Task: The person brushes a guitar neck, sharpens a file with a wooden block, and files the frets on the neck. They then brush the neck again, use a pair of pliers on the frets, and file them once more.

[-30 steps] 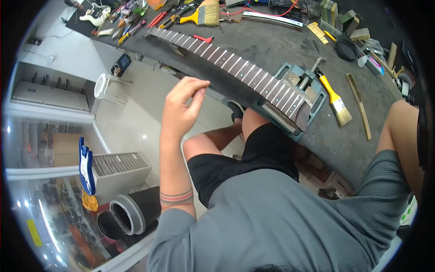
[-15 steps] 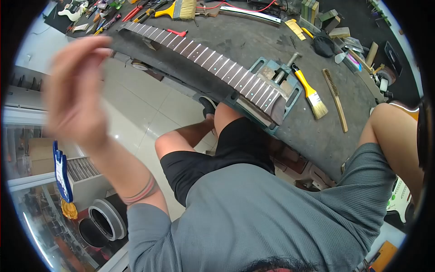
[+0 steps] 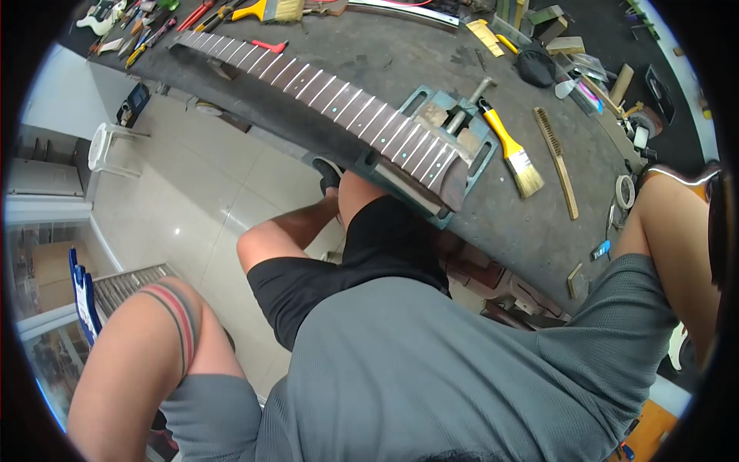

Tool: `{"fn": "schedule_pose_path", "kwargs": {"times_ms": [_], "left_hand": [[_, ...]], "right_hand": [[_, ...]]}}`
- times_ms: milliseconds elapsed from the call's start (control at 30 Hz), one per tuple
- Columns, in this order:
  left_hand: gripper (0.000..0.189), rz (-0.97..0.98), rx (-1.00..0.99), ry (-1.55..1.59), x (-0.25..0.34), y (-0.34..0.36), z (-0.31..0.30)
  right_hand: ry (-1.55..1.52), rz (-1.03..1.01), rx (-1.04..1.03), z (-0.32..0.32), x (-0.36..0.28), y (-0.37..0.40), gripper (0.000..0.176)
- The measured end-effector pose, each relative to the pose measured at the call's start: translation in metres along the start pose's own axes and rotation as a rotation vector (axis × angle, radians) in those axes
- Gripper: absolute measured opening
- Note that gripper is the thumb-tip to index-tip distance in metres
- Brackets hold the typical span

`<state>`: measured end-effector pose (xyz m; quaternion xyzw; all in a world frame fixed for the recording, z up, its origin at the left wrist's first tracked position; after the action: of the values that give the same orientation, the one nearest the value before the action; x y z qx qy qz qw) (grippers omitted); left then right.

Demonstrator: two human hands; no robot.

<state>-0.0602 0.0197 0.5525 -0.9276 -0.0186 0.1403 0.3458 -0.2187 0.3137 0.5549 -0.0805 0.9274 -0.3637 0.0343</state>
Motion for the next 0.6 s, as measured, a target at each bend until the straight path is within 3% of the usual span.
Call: {"fn": "schedule_pose_path", "kwargs": {"times_ms": [600], "left_hand": [[0.027, -0.002, 0.083, 0.112, 0.002, 0.010, 0.008]], "right_hand": [[0.002, 0.046, 0.024, -0.011, 0.009, 0.018, 0.058]]}}
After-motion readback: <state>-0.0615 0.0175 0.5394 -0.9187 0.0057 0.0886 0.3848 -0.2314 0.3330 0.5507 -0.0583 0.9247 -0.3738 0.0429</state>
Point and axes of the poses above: each hand's wrist, its own y-axis away from the middle knuckle, its own z-axis out of the palm, x = y × z, the point moved 3 cm from there along -y, towards the middle knuckle, and after that the axes turned 14 degrees about z, right-handed, at the moved point
